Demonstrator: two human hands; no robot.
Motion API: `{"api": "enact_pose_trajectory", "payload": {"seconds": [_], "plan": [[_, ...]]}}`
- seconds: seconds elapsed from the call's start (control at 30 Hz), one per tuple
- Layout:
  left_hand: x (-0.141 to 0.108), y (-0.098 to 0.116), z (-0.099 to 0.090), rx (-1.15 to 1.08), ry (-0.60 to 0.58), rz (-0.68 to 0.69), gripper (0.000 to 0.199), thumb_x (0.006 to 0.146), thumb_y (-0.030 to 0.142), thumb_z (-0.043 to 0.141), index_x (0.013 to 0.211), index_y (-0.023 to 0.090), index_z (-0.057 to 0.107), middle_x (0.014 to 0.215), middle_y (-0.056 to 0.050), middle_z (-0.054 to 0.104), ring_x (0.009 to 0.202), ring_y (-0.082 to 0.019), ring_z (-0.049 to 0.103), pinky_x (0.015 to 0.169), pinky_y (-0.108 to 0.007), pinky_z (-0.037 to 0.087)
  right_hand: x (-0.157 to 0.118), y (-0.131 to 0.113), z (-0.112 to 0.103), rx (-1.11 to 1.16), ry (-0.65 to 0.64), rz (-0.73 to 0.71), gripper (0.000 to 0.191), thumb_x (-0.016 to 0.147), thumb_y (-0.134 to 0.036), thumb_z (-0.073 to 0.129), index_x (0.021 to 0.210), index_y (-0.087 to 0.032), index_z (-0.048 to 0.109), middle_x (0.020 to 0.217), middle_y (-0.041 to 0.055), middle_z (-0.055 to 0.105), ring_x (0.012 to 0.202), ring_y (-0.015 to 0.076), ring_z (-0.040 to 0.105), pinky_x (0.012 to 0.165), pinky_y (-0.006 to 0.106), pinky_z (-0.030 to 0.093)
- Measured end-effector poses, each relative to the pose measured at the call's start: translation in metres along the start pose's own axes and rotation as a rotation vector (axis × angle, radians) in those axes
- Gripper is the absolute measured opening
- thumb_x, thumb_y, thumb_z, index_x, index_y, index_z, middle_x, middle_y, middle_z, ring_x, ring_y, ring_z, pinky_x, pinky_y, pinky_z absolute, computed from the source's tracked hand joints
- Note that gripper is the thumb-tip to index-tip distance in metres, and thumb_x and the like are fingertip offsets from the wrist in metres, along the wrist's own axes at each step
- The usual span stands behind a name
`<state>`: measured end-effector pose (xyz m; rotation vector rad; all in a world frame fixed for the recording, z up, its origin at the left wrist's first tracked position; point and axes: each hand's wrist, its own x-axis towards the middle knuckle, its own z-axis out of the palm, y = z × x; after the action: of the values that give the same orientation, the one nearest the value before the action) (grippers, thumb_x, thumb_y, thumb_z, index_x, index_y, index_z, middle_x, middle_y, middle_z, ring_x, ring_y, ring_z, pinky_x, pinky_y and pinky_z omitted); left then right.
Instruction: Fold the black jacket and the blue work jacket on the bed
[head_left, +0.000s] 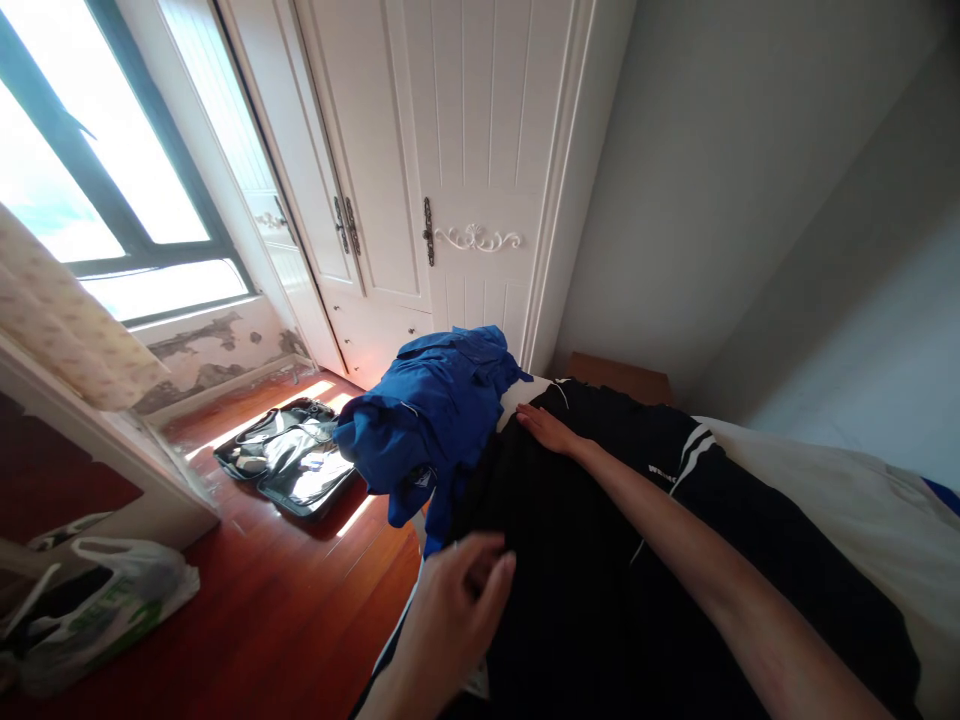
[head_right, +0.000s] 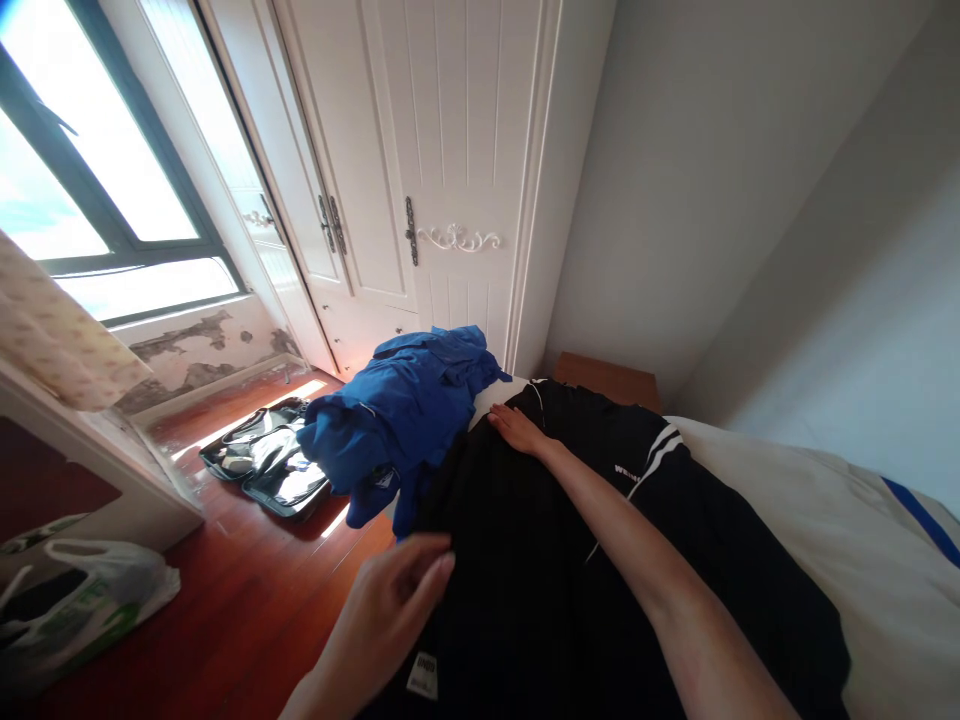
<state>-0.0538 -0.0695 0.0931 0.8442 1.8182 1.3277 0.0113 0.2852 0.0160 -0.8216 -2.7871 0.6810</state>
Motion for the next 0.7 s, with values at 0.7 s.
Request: {"api": "enact_pose_trajectory", "payload": {"seconds": [0.7], "plan": [[0.178,0.072,0.021,0.838,-0.016,-0.049,0.028,0.083,0.027,0.065,0.096,0.004,0.073,0.064,-0.015,0.071,0.074,-0.025,0.072,0.071,-0.029,0.054,-0.002,0.01,-0.009,-0.01,0.029,0.06,0.053,0.105,-0.044,0.029,0.147,-0.017,0.047,0.156,0.0098,0.038,0.15,0.0259,0.023,0.122,0.047,0.014]]}}
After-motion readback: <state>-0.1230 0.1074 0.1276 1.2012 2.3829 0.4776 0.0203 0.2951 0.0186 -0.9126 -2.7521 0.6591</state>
